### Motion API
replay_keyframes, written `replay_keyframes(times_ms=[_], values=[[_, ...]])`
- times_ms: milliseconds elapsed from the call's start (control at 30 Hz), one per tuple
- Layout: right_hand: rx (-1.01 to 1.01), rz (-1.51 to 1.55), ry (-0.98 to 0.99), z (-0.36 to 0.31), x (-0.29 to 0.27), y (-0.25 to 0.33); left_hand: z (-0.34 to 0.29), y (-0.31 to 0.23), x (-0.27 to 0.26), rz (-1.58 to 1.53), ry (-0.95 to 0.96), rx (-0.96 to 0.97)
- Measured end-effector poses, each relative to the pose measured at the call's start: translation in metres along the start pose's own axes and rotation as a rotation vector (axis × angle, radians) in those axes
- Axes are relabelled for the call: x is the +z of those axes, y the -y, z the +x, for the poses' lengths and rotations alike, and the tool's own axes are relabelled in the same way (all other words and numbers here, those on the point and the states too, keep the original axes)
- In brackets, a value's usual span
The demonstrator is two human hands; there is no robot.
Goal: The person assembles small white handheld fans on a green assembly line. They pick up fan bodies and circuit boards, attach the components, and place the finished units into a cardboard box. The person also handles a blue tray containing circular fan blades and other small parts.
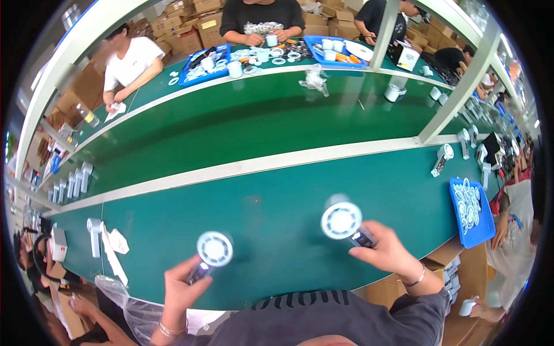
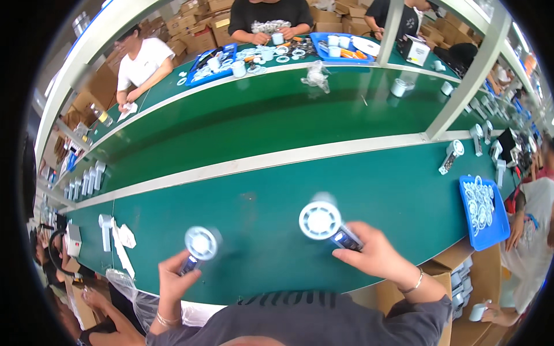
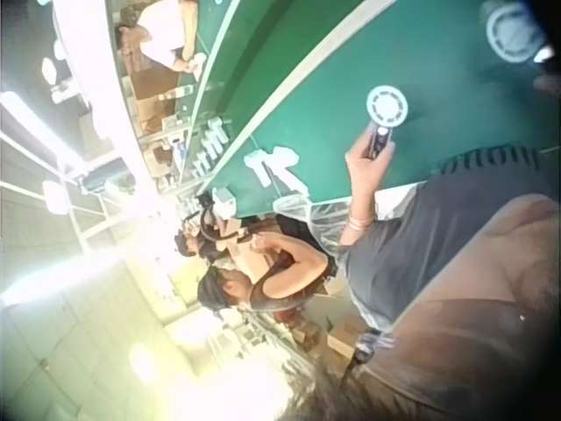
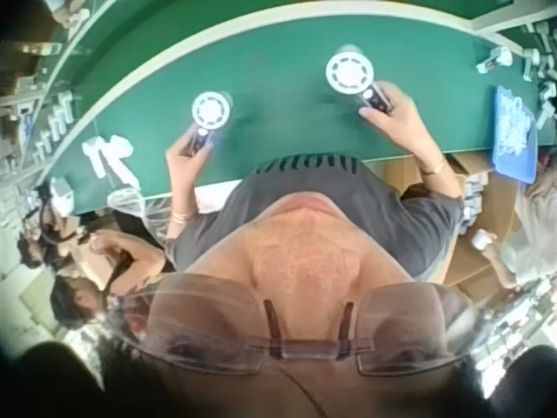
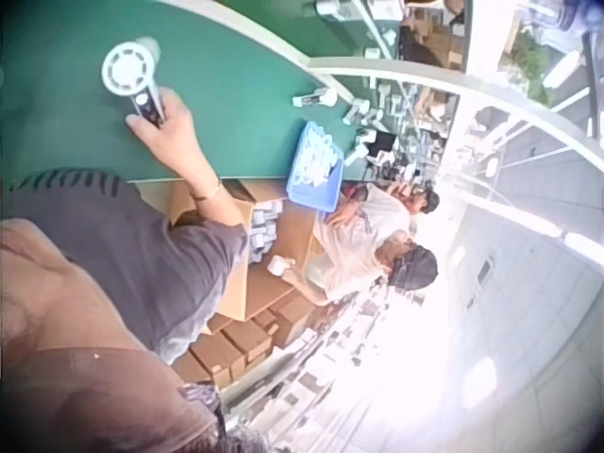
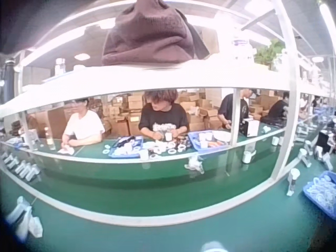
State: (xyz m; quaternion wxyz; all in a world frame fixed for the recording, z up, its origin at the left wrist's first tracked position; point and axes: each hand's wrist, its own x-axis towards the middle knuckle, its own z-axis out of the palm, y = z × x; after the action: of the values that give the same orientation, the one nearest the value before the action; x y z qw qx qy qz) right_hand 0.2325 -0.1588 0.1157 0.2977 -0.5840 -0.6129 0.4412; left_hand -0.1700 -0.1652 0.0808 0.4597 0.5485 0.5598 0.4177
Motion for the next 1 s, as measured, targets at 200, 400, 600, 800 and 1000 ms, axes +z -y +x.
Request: replay_keyframes(times_ms=[200,400,600,800,1000], values=[[-1.540,0.445,-0.730,-0.001,-0.006,0.042,-0.011,-0.054,0.009,0.077,-0.391,0.695],[-0.021,-0.002,-0.108,0.007,0.017,-0.007,0.017,-0.007,0.008,0.116,0.040,0.190],[0.494,0.099,0.292,0.012,0.029,-0.050,-0.008,0.042,0.025,0.165,0.135,-0.062],[-0.392,-0.105,-0.210,0.012,0.002,0.020,0.004,-0.002,0.016,0.258,0.041,0.192],[-0.603,-0.126,-0.423,-0.012,-0.003,0.040,-0.006,-0.034,-0.002,0.509,-0.400,0.778]])
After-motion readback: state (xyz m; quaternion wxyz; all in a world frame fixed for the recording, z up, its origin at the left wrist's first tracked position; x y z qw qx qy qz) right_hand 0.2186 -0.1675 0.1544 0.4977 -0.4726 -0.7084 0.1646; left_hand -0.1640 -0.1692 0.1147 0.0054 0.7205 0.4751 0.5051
